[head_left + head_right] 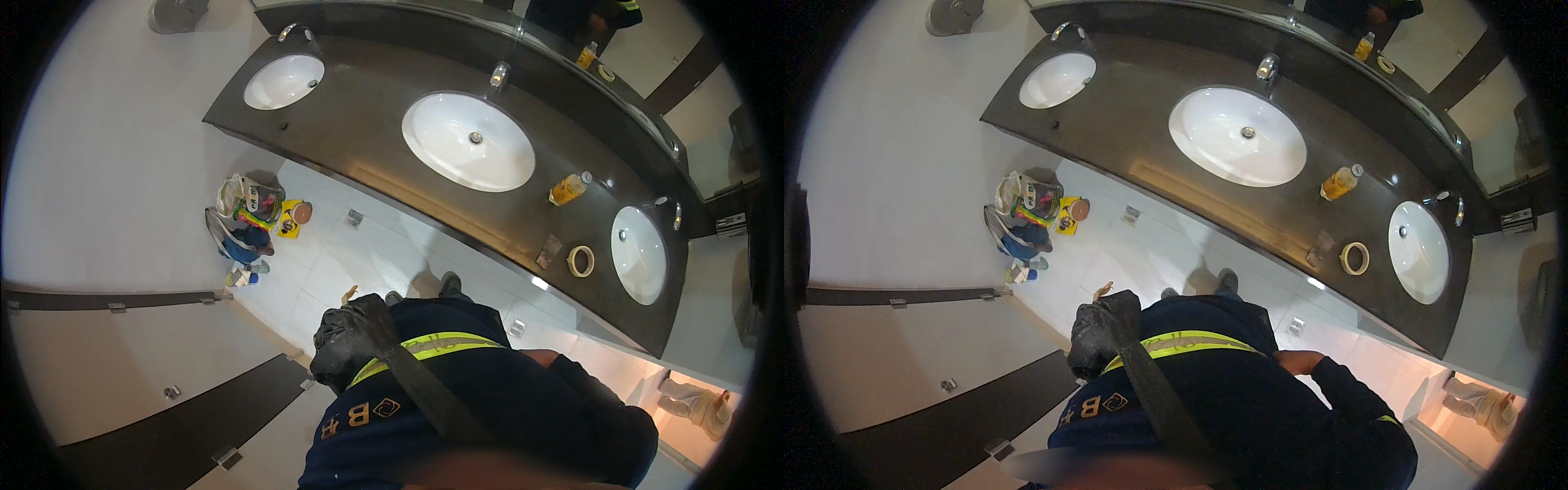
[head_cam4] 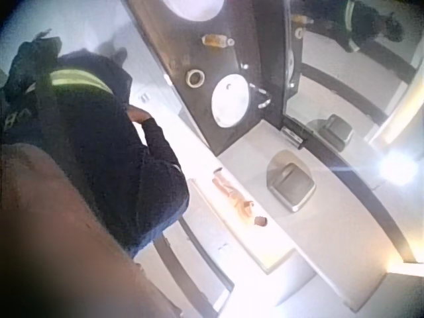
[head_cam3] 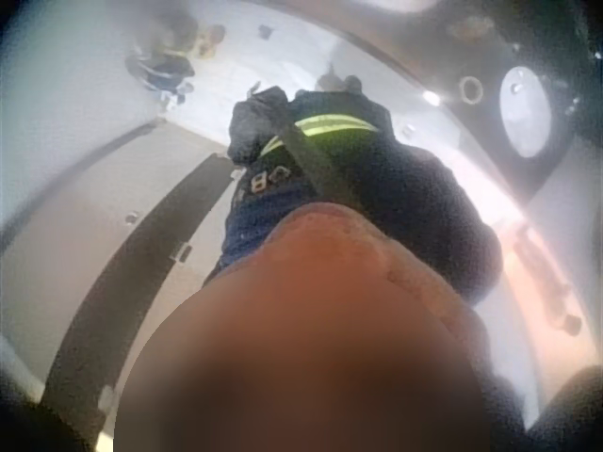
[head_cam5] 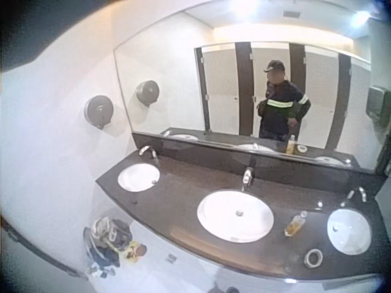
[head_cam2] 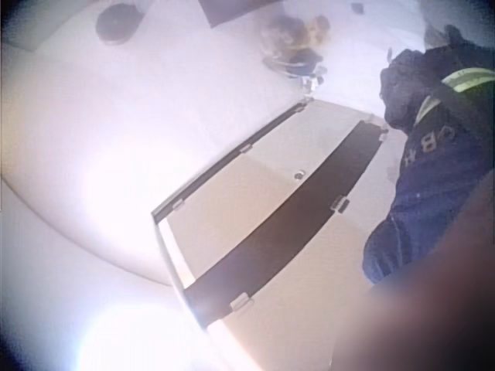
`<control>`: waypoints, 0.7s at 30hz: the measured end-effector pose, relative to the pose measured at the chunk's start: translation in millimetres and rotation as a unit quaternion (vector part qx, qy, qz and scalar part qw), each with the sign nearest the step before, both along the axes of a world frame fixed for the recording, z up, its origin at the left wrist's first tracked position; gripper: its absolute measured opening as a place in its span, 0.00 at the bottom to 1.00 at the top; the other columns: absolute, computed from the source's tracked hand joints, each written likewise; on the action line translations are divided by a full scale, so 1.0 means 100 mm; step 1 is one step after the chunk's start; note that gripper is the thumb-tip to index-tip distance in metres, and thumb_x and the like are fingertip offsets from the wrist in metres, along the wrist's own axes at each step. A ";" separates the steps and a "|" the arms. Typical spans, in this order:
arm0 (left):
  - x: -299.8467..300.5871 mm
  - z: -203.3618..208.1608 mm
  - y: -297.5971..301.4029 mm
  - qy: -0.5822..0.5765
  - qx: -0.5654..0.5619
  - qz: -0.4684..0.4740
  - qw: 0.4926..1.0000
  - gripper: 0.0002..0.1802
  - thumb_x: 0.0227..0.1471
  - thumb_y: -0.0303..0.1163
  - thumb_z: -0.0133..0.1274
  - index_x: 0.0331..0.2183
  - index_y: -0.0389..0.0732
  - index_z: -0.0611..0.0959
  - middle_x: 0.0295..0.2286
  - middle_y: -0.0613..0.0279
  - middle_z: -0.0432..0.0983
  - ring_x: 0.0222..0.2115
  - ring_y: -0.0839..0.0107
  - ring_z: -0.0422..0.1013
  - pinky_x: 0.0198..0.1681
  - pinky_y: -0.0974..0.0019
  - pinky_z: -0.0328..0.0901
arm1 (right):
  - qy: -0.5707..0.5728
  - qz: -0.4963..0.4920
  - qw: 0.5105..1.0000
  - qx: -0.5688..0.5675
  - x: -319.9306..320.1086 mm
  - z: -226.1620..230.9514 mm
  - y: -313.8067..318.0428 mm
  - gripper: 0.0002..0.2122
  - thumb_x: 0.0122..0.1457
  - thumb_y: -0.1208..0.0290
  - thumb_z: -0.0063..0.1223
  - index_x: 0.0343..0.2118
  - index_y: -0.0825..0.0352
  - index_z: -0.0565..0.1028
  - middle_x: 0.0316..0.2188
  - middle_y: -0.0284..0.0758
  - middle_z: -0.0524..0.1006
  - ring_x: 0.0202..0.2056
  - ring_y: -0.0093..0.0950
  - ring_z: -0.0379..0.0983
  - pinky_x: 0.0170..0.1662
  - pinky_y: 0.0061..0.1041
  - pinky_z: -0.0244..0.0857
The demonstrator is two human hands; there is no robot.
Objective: The person wipes a dark countertop and adjacent wall with a cloth, then applies liquid from a bottle onto the cloth and continues wiping the same areas. The person also handles a roll of tape and a small container during the process.
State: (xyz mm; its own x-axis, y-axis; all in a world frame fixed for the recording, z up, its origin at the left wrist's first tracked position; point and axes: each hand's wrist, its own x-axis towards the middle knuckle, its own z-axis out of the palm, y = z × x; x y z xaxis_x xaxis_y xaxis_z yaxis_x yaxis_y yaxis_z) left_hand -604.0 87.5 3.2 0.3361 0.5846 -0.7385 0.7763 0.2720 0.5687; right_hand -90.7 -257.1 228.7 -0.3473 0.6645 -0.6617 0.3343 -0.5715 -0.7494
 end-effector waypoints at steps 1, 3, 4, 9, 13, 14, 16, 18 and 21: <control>0.01 0.04 -0.02 0.004 0.002 0.000 1.000 0.19 0.61 0.42 0.52 0.42 0.35 0.83 0.40 0.47 0.82 0.41 0.52 0.78 0.45 0.52 0.71 | 0.011 -0.015 1.000 0.001 0.05 -0.03 -0.04 0.22 0.58 0.58 0.56 0.49 0.71 0.77 0.51 0.49 0.77 0.52 0.38 0.74 0.54 0.37 0.68; 0.25 0.08 0.10 0.000 0.010 -0.017 1.000 0.19 0.61 0.41 0.52 0.43 0.35 0.83 0.40 0.47 0.82 0.41 0.53 0.78 0.46 0.53 0.71 | 0.056 0.000 0.997 -0.055 0.12 -0.54 -0.25 0.22 0.57 0.58 0.57 0.48 0.71 0.78 0.47 0.46 0.78 0.49 0.35 0.75 0.50 0.34 0.70; 0.30 0.11 0.10 -0.002 0.012 -0.019 1.000 0.19 0.61 0.41 0.52 0.43 0.35 0.83 0.40 0.47 0.82 0.42 0.53 0.78 0.46 0.53 0.71 | 0.079 0.065 0.990 -0.097 0.15 -1.03 -0.30 0.22 0.56 0.58 0.57 0.47 0.71 0.78 0.44 0.45 0.79 0.46 0.33 0.76 0.47 0.33 0.71; 0.64 0.25 0.37 -0.008 0.035 -0.052 0.998 0.19 0.61 0.40 0.53 0.44 0.35 0.83 0.41 0.48 0.82 0.42 0.54 0.78 0.46 0.54 0.71 | 0.196 0.345 0.911 0.113 0.44 -1.77 0.10 0.22 0.52 0.60 0.62 0.46 0.71 0.77 0.42 0.42 0.78 0.41 0.35 0.75 0.44 0.35 0.69; 0.68 0.22 0.62 0.001 0.014 -0.102 0.995 0.18 0.61 0.39 0.53 0.44 0.34 0.83 0.42 0.48 0.81 0.42 0.55 0.78 0.46 0.55 0.72 | -0.132 0.072 0.987 0.047 0.70 -0.67 1.00 0.17 0.48 0.57 0.66 0.37 0.64 0.83 0.27 0.41 0.82 0.31 0.36 0.78 0.36 0.40 0.71; 0.77 0.18 0.73 -0.001 0.007 -0.120 0.993 0.18 0.61 0.39 0.53 0.44 0.34 0.83 0.42 0.48 0.81 0.43 0.55 0.78 0.46 0.55 0.72 | -0.209 0.001 0.970 0.127 0.75 -0.74 1.03 0.18 0.49 0.56 0.64 0.37 0.64 0.83 0.28 0.43 0.82 0.31 0.39 0.79 0.37 0.42 0.71; 0.83 0.11 0.93 -0.002 -0.003 -0.145 0.989 0.18 0.61 0.39 0.53 0.45 0.34 0.82 0.42 0.48 0.81 0.43 0.56 0.78 0.47 0.56 0.72 | -0.230 -0.109 0.953 0.167 0.88 -0.52 1.31 0.18 0.52 0.56 0.60 0.40 0.64 0.82 0.33 0.48 0.82 0.36 0.47 0.79 0.42 0.44 0.71; 0.83 0.02 1.14 -0.003 -0.012 -0.163 0.987 0.18 0.61 0.38 0.53 0.45 0.34 0.82 0.42 0.48 0.81 0.43 0.56 0.78 0.47 0.56 0.72 | -0.318 -0.258 0.898 0.163 0.99 -0.53 1.26 0.17 0.54 0.58 0.60 0.42 0.64 0.82 0.35 0.47 0.82 0.38 0.48 0.79 0.44 0.43 0.71; 0.81 -0.08 1.46 -0.001 -0.018 -0.183 0.983 0.18 0.61 0.38 0.53 0.45 0.34 0.82 0.42 0.49 0.81 0.43 0.57 0.78 0.47 0.57 0.72 | -0.384 -0.468 0.785 0.133 1.09 -0.62 1.00 0.16 0.55 0.61 0.60 0.44 0.64 0.81 0.37 0.45 0.82 0.39 0.45 0.79 0.45 0.42 0.72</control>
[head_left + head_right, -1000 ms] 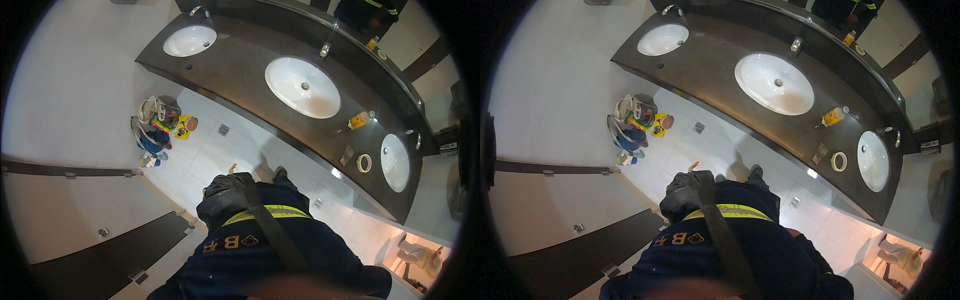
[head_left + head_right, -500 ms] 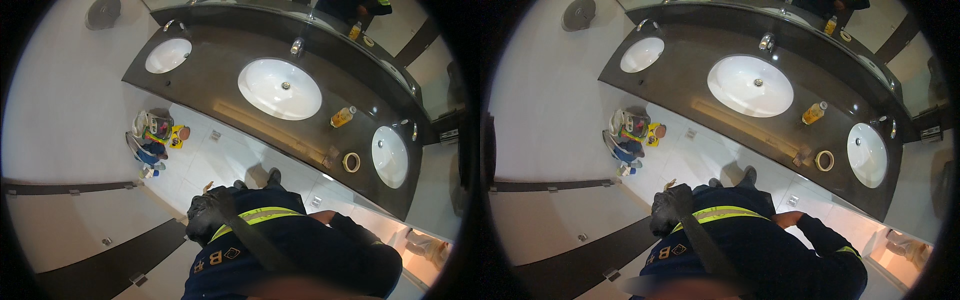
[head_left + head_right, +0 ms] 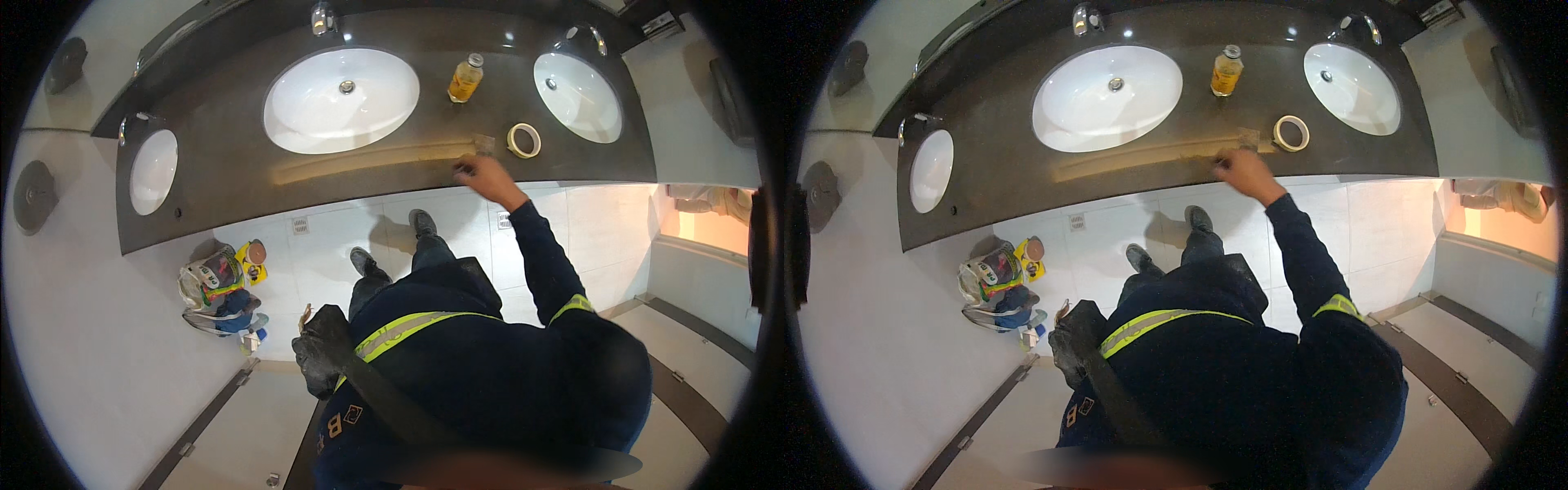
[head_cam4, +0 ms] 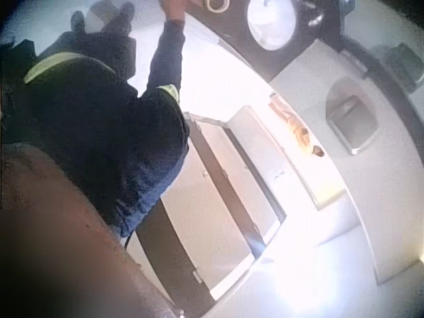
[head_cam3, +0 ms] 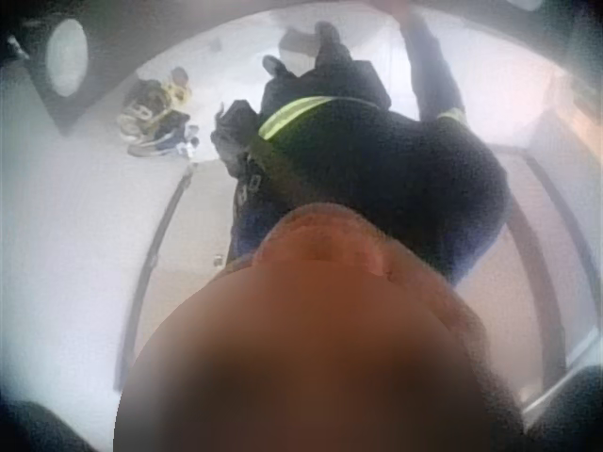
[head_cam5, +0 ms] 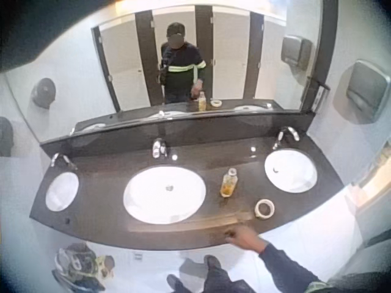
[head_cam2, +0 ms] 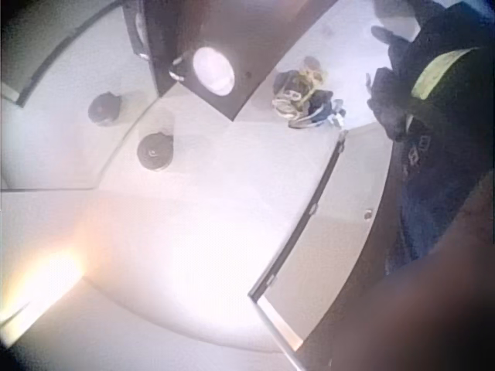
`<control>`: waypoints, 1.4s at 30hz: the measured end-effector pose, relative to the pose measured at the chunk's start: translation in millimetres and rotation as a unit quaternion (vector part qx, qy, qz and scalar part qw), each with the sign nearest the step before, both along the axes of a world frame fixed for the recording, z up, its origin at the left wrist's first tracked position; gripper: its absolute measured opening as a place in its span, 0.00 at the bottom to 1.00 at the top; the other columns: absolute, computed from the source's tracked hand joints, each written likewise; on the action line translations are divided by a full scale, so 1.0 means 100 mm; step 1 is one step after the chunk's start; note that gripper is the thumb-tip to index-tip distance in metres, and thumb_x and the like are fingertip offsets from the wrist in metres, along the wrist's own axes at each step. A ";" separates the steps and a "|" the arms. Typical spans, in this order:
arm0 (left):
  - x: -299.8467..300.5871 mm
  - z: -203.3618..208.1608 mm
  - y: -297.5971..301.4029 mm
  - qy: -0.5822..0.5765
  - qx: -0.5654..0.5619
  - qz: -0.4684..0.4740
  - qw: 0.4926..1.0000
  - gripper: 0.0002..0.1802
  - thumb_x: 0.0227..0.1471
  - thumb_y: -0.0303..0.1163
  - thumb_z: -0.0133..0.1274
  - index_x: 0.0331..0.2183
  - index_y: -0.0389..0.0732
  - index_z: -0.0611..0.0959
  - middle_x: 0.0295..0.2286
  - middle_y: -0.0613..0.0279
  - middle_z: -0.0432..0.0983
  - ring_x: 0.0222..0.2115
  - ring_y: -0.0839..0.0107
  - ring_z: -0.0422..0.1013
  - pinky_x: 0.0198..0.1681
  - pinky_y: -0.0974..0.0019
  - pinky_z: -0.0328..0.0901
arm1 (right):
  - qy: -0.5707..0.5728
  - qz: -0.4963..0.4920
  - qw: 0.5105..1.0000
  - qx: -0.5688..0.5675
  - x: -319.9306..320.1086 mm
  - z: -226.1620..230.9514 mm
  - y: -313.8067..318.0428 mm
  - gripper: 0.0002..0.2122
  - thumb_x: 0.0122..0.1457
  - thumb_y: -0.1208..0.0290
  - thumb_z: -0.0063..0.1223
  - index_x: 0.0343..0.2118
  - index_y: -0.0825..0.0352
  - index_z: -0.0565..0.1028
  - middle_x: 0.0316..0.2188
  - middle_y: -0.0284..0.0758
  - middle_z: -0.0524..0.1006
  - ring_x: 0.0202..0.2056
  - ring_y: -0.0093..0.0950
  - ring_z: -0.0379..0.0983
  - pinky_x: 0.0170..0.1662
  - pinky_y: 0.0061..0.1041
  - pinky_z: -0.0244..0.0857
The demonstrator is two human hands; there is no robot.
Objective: The person wipes a dark countertop and adjacent wall with a cloth, then applies liquid from a bottle onto the cloth and continues wiping the same areas. The person also handles a roll of tape and a small container during the process.
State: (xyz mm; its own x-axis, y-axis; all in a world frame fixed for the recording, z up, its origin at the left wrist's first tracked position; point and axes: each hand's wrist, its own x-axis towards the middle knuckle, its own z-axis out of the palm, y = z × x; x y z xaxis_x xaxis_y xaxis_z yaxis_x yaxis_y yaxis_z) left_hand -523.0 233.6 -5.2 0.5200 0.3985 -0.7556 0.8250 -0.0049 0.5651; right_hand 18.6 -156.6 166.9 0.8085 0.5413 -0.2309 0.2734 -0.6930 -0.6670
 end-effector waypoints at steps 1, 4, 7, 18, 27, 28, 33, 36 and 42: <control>0.00 -0.03 0.05 0.001 -0.002 0.000 1.000 0.18 0.61 0.37 0.54 0.45 0.34 0.82 0.43 0.49 0.81 0.43 0.57 0.78 0.47 0.57 0.72 | -0.045 -0.062 0.996 -0.035 0.10 -0.01 -0.13 0.16 0.55 0.61 0.60 0.44 0.65 0.81 0.38 0.45 0.82 0.39 0.44 0.79 0.45 0.41 0.72; -0.14 -0.08 0.21 0.003 -0.009 0.005 1.000 0.18 0.61 0.37 0.54 0.46 0.34 0.82 0.43 0.49 0.81 0.44 0.58 0.78 0.47 0.58 0.72 | -0.164 -0.157 0.964 -0.138 0.11 0.01 -0.42 0.15 0.55 0.67 0.60 0.45 0.67 0.80 0.38 0.45 0.82 0.39 0.42 0.80 0.45 0.38 0.73; -0.34 -0.08 0.35 -0.003 -0.005 0.025 1.000 0.18 0.61 0.36 0.54 0.46 0.33 0.82 0.43 0.49 0.81 0.44 0.58 0.78 0.48 0.58 0.72 | -0.134 -0.158 0.972 -0.112 0.07 0.20 -0.30 0.15 0.56 0.67 0.59 0.44 0.68 0.80 0.38 0.46 0.82 0.39 0.42 0.80 0.45 0.37 0.72; -0.41 0.15 0.06 -0.185 0.043 0.067 0.980 0.20 0.57 0.33 0.57 0.48 0.32 0.81 0.44 0.50 0.81 0.45 0.63 0.77 0.49 0.62 0.70 | 0.053 0.140 0.987 0.057 -0.82 0.03 1.09 0.12 0.57 0.72 0.60 0.45 0.67 0.80 0.33 0.40 0.81 0.32 0.30 0.77 0.35 0.29 0.70; -1.62 -0.38 -0.74 -0.028 0.014 0.219 0.975 0.22 0.57 0.35 0.58 0.50 0.34 0.80 0.43 0.53 0.81 0.43 0.62 0.77 0.48 0.64 0.70 | 0.014 0.325 0.945 0.046 -1.18 0.27 2.66 0.12 0.58 0.71 0.60 0.44 0.66 0.80 0.37 0.40 0.81 0.34 0.35 0.78 0.39 0.32 0.71; -1.76 -0.45 -0.75 -0.014 0.006 0.233 0.972 0.22 0.57 0.35 0.58 0.51 0.35 0.79 0.43 0.53 0.81 0.43 0.62 0.77 0.47 0.64 0.70 | -0.023 0.351 0.935 0.053 -1.25 0.27 2.91 0.12 0.57 0.70 0.60 0.44 0.66 0.79 0.36 0.40 0.80 0.33 0.35 0.77 0.39 0.32 0.71; -2.52 -0.64 -0.41 0.018 -0.019 0.299 0.954 0.22 0.57 0.35 0.59 0.51 0.35 0.79 0.43 0.54 0.81 0.42 0.64 0.77 0.46 0.65 0.70 | -0.072 0.400 0.912 0.047 -1.74 0.16 4.31 0.12 0.57 0.69 0.60 0.43 0.65 0.79 0.35 0.39 0.80 0.33 0.36 0.77 0.40 0.34 0.71; -2.93 -0.68 0.00 0.005 -0.013 0.343 0.939 0.22 0.57 0.35 0.59 0.52 0.36 0.79 0.43 0.55 0.80 0.41 0.65 0.77 0.45 0.66 0.70 | -0.087 0.432 0.898 0.021 -2.21 0.29 5.17 0.11 0.58 0.69 0.59 0.43 0.65 0.79 0.35 0.39 0.80 0.33 0.36 0.77 0.40 0.35 0.71; -3.66 -0.76 0.85 -0.153 0.090 0.379 0.908 0.23 0.58 0.36 0.60 0.53 0.37 0.78 0.42 0.56 0.80 0.40 0.68 0.77 0.43 0.67 0.70 | -0.034 0.480 0.876 0.024 -3.04 0.28 6.29 0.12 0.59 0.68 0.58 0.44 0.66 0.79 0.36 0.39 0.80 0.34 0.37 0.78 0.41 0.35 0.71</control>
